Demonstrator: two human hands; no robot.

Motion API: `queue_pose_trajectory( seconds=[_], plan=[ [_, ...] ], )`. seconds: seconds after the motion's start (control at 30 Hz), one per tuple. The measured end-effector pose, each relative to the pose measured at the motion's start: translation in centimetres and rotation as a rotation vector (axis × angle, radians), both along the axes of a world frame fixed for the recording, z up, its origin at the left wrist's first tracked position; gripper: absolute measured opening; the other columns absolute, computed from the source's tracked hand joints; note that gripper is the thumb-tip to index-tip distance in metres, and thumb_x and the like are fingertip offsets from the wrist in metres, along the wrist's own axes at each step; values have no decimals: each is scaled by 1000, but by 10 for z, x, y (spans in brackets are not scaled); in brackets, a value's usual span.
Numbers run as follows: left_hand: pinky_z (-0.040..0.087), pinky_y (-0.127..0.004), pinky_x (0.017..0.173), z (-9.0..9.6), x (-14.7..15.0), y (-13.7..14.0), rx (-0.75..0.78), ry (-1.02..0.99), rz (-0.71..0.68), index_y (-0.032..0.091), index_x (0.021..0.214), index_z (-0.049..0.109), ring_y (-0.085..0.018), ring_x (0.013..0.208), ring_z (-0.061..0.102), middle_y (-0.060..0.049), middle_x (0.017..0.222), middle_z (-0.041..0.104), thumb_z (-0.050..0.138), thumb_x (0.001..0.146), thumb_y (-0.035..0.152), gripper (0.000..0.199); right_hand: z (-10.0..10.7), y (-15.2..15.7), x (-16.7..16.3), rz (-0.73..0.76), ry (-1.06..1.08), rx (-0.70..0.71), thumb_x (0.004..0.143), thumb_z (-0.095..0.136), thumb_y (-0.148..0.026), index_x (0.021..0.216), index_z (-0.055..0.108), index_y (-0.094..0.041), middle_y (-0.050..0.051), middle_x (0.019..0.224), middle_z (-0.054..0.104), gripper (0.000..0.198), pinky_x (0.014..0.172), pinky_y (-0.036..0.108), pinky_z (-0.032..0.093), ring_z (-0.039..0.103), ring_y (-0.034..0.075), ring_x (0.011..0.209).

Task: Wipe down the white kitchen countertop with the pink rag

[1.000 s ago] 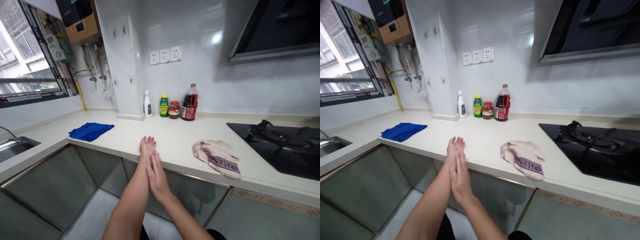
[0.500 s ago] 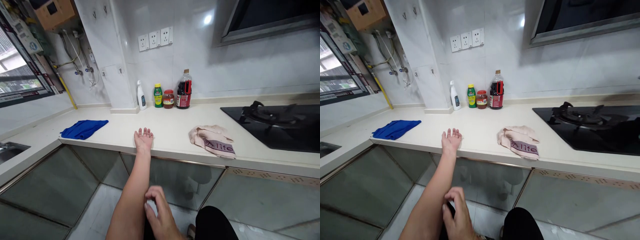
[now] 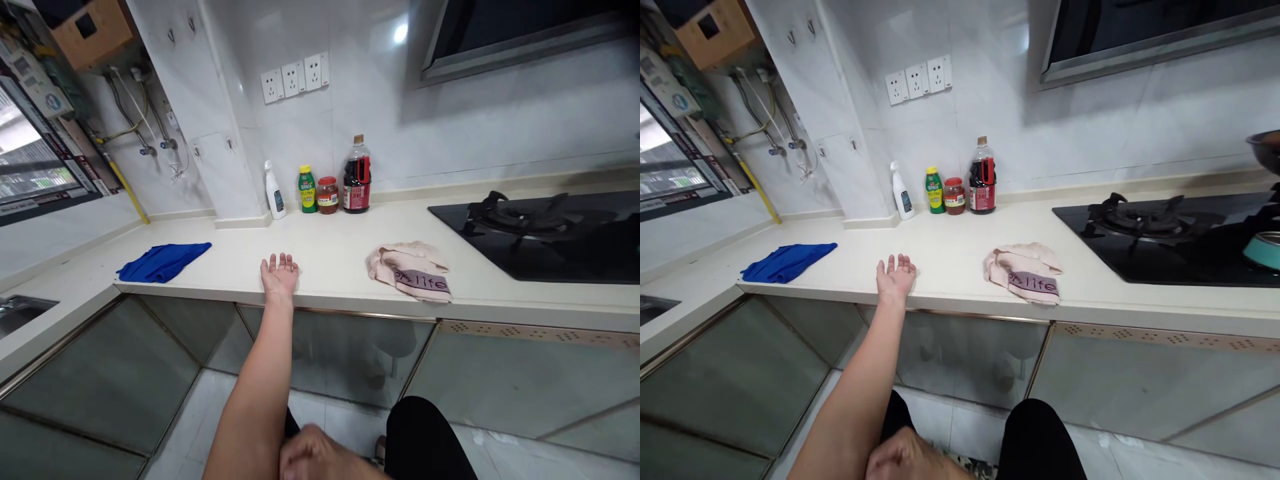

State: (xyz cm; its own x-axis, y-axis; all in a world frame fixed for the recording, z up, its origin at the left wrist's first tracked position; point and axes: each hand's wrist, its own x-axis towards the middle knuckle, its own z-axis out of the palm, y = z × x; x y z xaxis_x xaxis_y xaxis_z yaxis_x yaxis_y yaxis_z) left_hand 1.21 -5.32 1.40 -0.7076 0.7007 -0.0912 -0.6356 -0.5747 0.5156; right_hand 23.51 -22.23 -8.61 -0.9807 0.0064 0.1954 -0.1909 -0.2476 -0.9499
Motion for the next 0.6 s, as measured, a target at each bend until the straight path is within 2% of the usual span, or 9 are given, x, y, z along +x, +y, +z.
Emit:
queue_pose_trajectory(
  seconds=[0.1,0.2,0.3,0.33,0.4,0.47,0.5,0.53,0.6],
  plan=[
    [50,-31,77,4,1,-3,-29,23,8,26,93,54,-19,90,68,-5,97,63,49,96,47,22,36,27,-20,17,61,152,94,46,-70,54,61,-20,4,63,61,66,84,30,50,64,19,72],
    [50,-30,76,8,2,-6,-41,45,15,26,91,53,-18,86,67,-4,92,61,55,92,44,19,55,60,-39,-269,58,304,100,23,-76,56,61,-21,6,61,61,80,81,34,53,63,21,66],
    [50,-28,75,10,5,-6,-45,70,7,26,89,53,-16,82,66,-2,88,60,60,90,40,16,61,104,-33,-597,133,424,101,32,-75,88,71,-18,10,94,70,70,94,38,50,65,25,93],
    [50,-27,74,11,6,-5,-50,78,2,25,89,54,-16,81,66,-2,87,60,62,88,38,16,65,122,-23,-701,178,523,102,39,-70,100,72,-19,11,109,69,61,102,40,46,62,26,107],
    [50,-26,73,11,7,-4,-63,93,-9,25,89,55,-15,78,66,-1,86,60,65,86,34,14,75,161,7,-945,224,833,104,45,-55,113,71,-21,11,131,61,44,113,45,36,51,27,127],
    [50,-25,73,10,7,-2,-79,109,-14,24,89,55,-14,75,65,-1,84,60,67,85,30,13,91,202,41,-1169,67,1192,104,47,-43,117,72,-24,10,144,53,34,119,51,26,40,30,139],
    [51,-25,73,10,7,-1,-87,120,-15,23,89,56,-14,74,65,-1,83,61,67,84,28,13,98,223,57,-1243,-128,1311,103,50,-41,124,70,-26,9,151,47,33,121,54,21,33,31,143],
    [51,-25,73,10,6,0,-96,133,-14,23,90,56,-14,74,65,-1,82,61,67,84,27,13,105,242,69,-1293,-356,1364,103,52,-42,133,66,-28,8,156,41,36,121,57,20,29,34,146],
    [51,-25,73,8,6,2,-114,171,-5,22,92,57,-14,73,66,-2,81,63,67,83,27,15,114,274,83,-1307,-710,1351,102,56,-51,149,54,-29,12,160,35,52,117,62,23,27,40,146]
  ],
)
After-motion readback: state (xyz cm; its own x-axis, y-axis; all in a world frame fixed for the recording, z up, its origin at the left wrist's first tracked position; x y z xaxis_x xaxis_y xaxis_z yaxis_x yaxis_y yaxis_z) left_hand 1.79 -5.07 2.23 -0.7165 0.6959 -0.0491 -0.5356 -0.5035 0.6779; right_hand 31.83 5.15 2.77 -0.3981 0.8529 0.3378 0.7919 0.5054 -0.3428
